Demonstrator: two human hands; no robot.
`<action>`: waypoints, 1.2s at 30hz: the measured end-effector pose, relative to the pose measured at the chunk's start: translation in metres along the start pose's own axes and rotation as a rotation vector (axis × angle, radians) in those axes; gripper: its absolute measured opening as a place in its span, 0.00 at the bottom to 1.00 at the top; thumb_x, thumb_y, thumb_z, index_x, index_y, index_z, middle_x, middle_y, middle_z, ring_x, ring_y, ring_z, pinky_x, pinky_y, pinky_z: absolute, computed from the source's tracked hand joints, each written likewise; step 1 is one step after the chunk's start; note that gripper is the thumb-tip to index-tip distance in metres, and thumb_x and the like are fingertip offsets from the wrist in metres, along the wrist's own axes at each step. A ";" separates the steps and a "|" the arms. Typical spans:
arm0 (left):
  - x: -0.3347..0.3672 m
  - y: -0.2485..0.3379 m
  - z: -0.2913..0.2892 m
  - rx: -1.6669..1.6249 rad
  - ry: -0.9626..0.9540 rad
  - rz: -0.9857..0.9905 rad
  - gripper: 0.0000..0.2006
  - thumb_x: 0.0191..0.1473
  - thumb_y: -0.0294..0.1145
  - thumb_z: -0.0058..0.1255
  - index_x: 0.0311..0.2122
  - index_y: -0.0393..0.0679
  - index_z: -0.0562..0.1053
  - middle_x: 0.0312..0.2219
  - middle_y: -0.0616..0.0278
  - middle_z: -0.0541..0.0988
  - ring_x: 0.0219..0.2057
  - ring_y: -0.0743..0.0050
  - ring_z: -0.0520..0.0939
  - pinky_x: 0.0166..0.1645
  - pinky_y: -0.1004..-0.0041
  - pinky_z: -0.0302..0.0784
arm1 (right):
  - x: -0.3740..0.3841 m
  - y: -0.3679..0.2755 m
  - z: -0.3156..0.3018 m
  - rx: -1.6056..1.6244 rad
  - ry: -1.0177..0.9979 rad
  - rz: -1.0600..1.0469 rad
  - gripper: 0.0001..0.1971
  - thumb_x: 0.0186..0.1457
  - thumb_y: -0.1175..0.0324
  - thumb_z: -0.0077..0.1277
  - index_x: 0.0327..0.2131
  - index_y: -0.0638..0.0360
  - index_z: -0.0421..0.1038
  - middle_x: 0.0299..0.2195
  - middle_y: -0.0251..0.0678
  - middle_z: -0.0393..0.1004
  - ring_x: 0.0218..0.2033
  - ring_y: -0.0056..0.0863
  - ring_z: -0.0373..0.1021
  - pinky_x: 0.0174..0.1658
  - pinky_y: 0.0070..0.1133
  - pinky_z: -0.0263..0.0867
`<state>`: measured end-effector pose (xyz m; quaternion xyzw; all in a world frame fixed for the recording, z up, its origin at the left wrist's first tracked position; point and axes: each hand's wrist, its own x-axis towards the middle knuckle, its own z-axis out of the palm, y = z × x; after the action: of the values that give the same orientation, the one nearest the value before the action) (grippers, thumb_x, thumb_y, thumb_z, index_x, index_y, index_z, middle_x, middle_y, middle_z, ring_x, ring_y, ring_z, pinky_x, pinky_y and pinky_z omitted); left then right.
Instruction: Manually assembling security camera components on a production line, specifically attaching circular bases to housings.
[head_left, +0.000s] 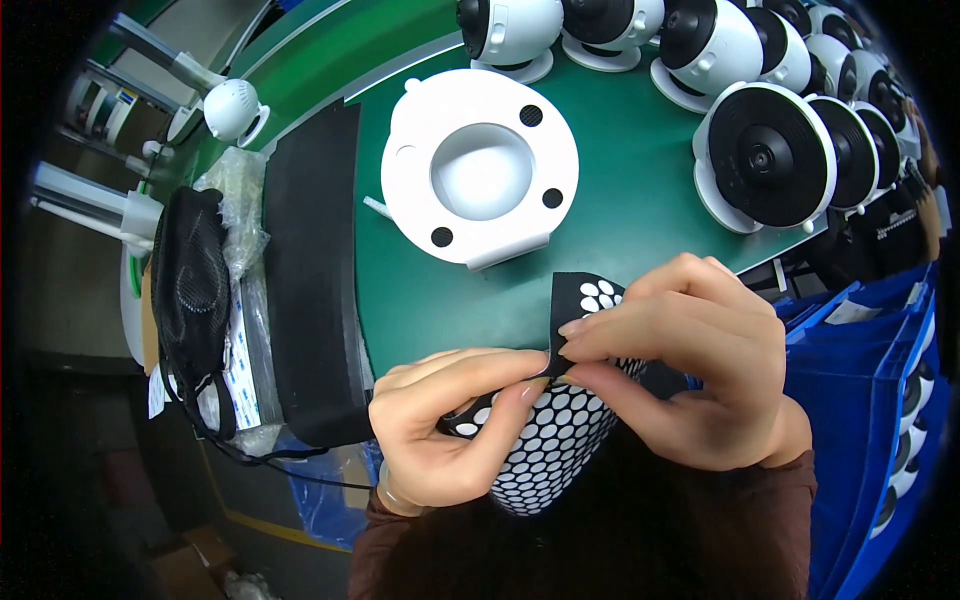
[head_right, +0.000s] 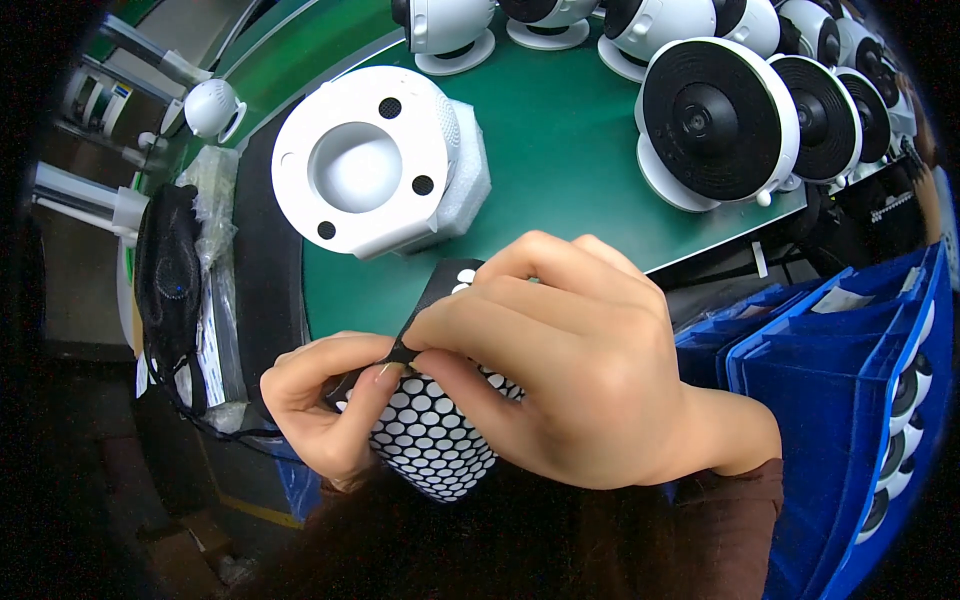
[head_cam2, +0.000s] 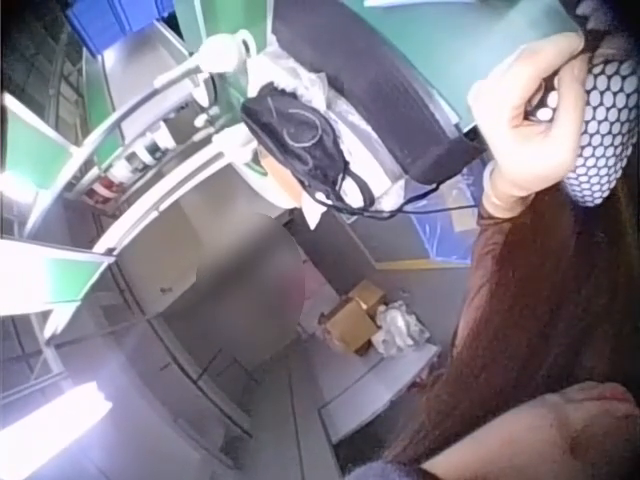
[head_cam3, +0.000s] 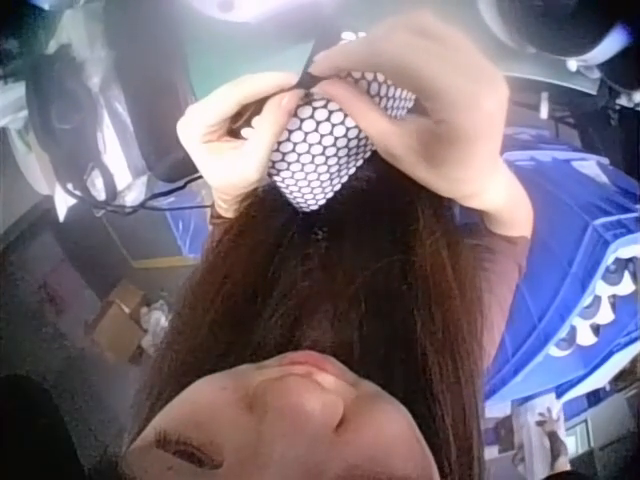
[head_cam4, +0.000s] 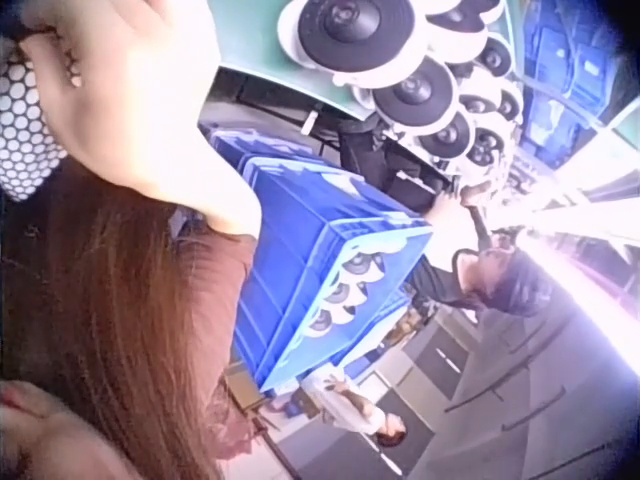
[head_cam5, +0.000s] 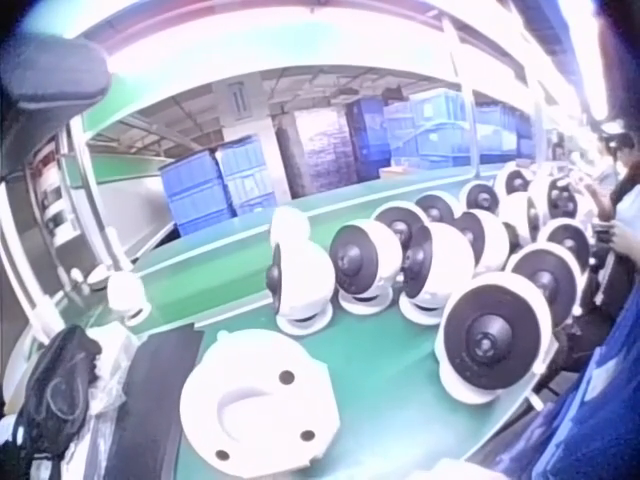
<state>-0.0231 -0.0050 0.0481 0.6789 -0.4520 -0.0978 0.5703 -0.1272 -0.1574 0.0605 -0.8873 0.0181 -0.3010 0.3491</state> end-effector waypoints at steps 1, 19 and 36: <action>0.001 0.000 0.001 -0.004 -0.003 0.002 0.08 0.36 0.14 0.52 0.27 0.32 0.75 0.22 0.54 0.78 0.22 0.73 0.79 0.27 0.82 0.71 | 0.000 0.000 0.000 -0.004 0.001 0.002 0.12 0.28 0.78 0.61 0.24 0.55 0.75 0.25 0.27 0.76 0.24 0.21 0.65 0.26 0.16 0.58; 0.003 -0.005 0.000 0.093 0.067 0.079 0.09 0.35 0.14 0.51 0.28 0.33 0.75 0.20 0.55 0.78 0.19 0.71 0.78 0.25 0.81 0.70 | 0.008 -0.005 0.005 -0.094 -0.003 0.038 0.11 0.30 0.77 0.60 0.22 0.51 0.73 0.26 0.24 0.76 0.24 0.19 0.65 0.29 0.15 0.56; 0.019 -0.025 0.002 -0.297 0.178 -0.262 0.21 0.48 0.17 0.49 0.48 0.30 0.59 0.25 0.58 0.78 0.29 0.83 0.76 0.35 0.85 0.70 | 0.079 0.015 0.014 0.023 0.178 -0.184 0.03 0.41 0.77 0.52 0.24 0.65 0.70 0.38 0.45 0.72 0.38 0.32 0.70 0.42 0.22 0.63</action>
<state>-0.0009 -0.0211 0.0333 0.6462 -0.2885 -0.1763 0.6842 -0.0524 -0.1796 0.0846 -0.8508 -0.0359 -0.4095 0.3272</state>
